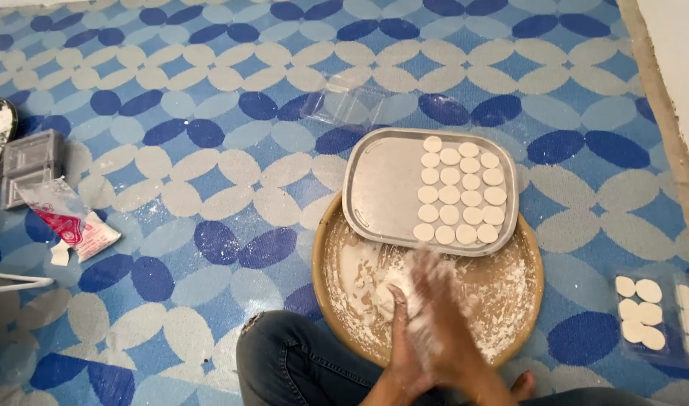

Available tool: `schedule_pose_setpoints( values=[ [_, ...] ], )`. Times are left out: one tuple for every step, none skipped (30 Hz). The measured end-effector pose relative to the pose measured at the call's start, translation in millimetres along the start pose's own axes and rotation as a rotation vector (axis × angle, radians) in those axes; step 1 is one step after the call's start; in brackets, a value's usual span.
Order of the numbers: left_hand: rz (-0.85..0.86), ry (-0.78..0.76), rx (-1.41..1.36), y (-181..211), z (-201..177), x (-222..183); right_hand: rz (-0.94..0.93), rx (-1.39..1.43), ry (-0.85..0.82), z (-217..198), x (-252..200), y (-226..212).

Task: Hand-shaping small pieces of dough into uniform spheres and placing them on a tray.

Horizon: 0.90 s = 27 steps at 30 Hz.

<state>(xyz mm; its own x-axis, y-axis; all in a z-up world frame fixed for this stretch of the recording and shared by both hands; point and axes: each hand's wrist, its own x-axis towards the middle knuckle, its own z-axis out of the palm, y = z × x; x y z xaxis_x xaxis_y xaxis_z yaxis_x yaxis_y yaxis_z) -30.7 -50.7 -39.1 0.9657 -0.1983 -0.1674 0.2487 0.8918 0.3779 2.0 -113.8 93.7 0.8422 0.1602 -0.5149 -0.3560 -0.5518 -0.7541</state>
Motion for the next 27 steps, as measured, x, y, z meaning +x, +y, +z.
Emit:
schedule_pose_setpoints(
  values=[
    [-0.215,0.079,-0.205,5.5,19.8,-4.3,-0.326,0.076,0.103,-6.8,4.5,3.9],
    [-0.430,0.154,-0.412,11.2,40.0,-8.7,-0.652,0.154,0.203,-13.7,8.6,7.5],
    [-0.430,0.150,-0.411,17.3,51.8,-7.3,-0.655,0.151,0.206,-16.0,13.6,11.2],
    [-0.443,0.132,-0.513,23.6,63.7,-6.2,-0.665,0.269,0.177,-18.1,18.4,14.8],
    [-0.452,0.118,-0.617,29.8,75.5,-5.9,-0.671,0.386,0.142,-19.9,23.3,18.2],
    [-0.448,0.117,-0.621,24.5,71.9,-0.4,-0.672,0.382,0.138,-15.4,18.6,14.6],
    [-0.408,0.212,-0.406,19.1,67.6,2.6,-0.729,0.349,0.153,-9.3,12.3,12.0],
    [-0.365,0.303,-0.191,13.4,63.6,5.5,-0.786,0.316,0.168,-3.5,5.6,9.5],
    [-0.361,0.299,-0.190,23.4,65.2,9.5,-0.791,0.314,0.168,2.8,3.8,20.2],
    [-0.232,0.363,-0.024,33.3,67.2,13.5,-0.729,0.089,0.122,8.7,2.1,31.1],
    [-0.106,0.426,0.143,42.8,68.9,16.2,-0.655,-0.131,0.078,15.3,-0.7,42.6],
    [-0.107,0.424,0.145,44.8,77.3,15.3,-0.655,-0.130,0.081,3.5,8.8,35.7],
    [-0.229,0.336,0.178,45.8,84.9,11.1,-0.693,-0.133,0.193,-6.8,16.0,30.3],
    [-0.349,0.246,0.209,46.8,92.4,6.8,-0.728,-0.135,0.305,-17.0,23.1,25.0],
    [-0.351,0.247,0.209,35.6,75.1,8.4,-0.727,-0.134,0.305,-5.6,14.9,17.9],
    [-0.293,0.252,0.232,25.0,58.6,10.1,-0.872,0.072,0.281,5.3,6.5,9.8],
    [-0.225,0.250,0.254,16.9,44.1,18.5,-1.023,0.279,0.252,13.0,2.9,-2.1],
    [-0.217,0.243,0.254,27.1,53.2,19.3,-1.033,0.275,0.252,13.9,3.6,-1.1],
    [-0.236,0.290,0.207,35.5,60.5,16.2,-0.889,0.436,0.126,16.9,1.9,2.7],
    [-0.256,0.337,0.159,43.1,66.4,12.5,-0.737,0.591,0.002,20.9,0.5,7.9],
    [-0.259,0.343,0.157,39.5,62.8,14.1,-0.730,0.592,-0.001,19.7,10.8,13.7],
    [-0.284,0.422,0.019,35.9,59.1,16.6,-0.718,0.408,0.092,18.3,21.9,19.4],
    [-0.312,0.498,-0.118,32.9,58.2,22.5,-0.698,0.223,0.187,13.5,34.4,23.1],
    [-0.321,0.503,-0.119,32.5,48.4,17.8,-0.689,0.225,0.188,20.3,22.9,39.0],
    [-0.210,0.549,-0.140,35.5,38.2,20.0,-0.540,0.197,0.081,25.6,17.9,51.6],
    [-0.099,0.595,-0.164,39.0,28.0,22.1,-0.389,0.167,-0.024,31.5,13.1,64.1],
    [-0.096,0.597,-0.164,36.0,29.2,21.2,-0.390,0.167,-0.028,26.5,21.6,48.2]
  ],
)
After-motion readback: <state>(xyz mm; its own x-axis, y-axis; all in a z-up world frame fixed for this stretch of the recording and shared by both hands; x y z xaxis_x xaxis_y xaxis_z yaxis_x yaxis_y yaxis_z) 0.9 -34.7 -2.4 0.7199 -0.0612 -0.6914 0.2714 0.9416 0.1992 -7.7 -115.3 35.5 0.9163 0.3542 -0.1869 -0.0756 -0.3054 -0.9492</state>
